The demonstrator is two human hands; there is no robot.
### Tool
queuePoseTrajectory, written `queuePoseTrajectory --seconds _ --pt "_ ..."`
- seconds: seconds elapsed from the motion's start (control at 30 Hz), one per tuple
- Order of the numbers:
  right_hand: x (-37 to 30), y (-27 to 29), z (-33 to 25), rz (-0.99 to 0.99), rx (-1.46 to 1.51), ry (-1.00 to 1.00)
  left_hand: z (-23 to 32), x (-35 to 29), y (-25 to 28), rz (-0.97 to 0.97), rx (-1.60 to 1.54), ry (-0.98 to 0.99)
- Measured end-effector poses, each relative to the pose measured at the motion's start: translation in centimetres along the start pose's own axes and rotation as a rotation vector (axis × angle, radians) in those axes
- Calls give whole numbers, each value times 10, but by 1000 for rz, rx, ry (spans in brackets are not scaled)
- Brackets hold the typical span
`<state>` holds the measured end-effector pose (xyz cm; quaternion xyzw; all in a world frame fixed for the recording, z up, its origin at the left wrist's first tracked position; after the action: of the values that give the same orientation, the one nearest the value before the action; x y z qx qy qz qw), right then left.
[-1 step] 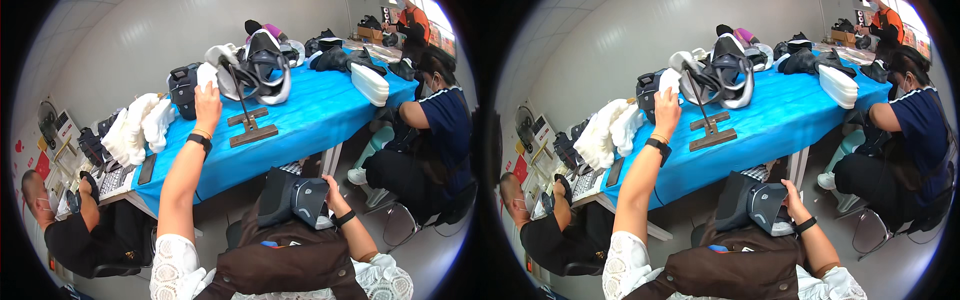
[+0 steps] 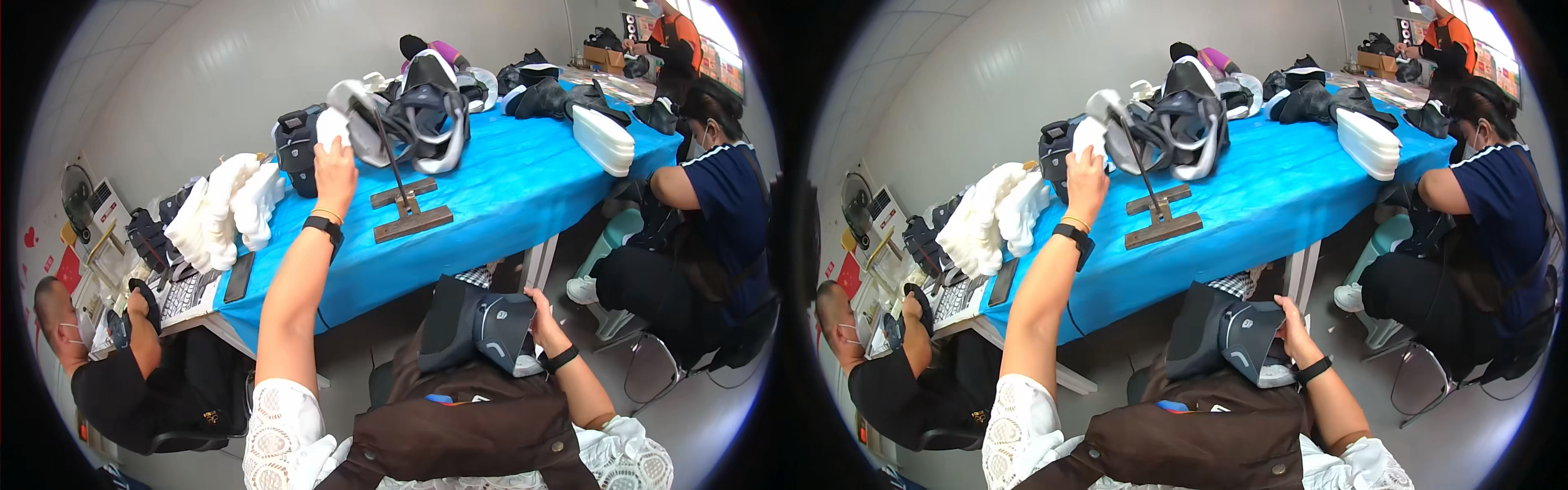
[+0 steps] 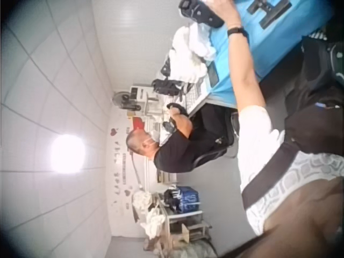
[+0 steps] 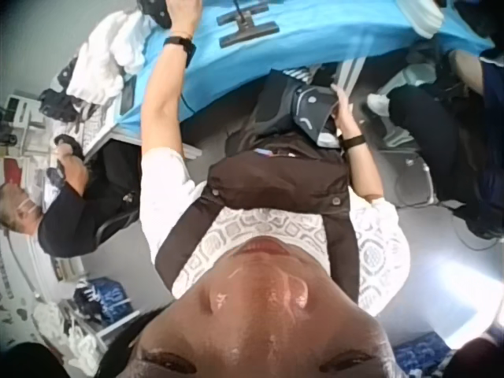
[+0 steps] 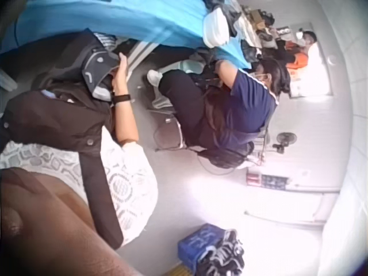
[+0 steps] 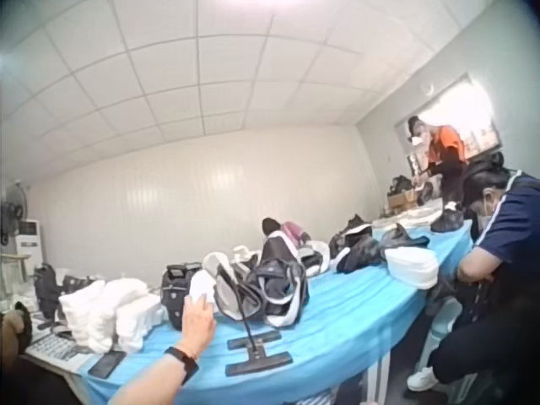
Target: Manually assembling foam padding and fabric liners into shoe upper components at a workstation.
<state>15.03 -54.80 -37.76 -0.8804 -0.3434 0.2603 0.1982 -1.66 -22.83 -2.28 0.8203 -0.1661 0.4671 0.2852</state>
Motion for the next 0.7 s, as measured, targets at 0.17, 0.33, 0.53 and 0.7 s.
queuePoseTrajectory --seconds 0.17,0.33,0.53,0.7 --pt "15 14 9 35 15 -38 -34 -18 -12 -87 -154 50" --pt "4 3 2 -11 46 -12 -32 -48 38 -88 -139 -10" --pt "4 3 -1 28 50 -15 -75 -106 77 -32 -106 180" --pt "8 3 4 3 49 -29 -106 -162 46 -496 203 327"
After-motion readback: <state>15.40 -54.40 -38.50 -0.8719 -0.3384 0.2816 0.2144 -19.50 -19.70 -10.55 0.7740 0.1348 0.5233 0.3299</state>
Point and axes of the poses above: each hand's wrist, its own x-axis towards the middle knuckle, its own y-axis out of the back of the hand, z = x × y, the point moved 8 cm from there along x, towards the middle knuckle, and after that the axes turned 7 degrees about x, right-handed, at the moved point
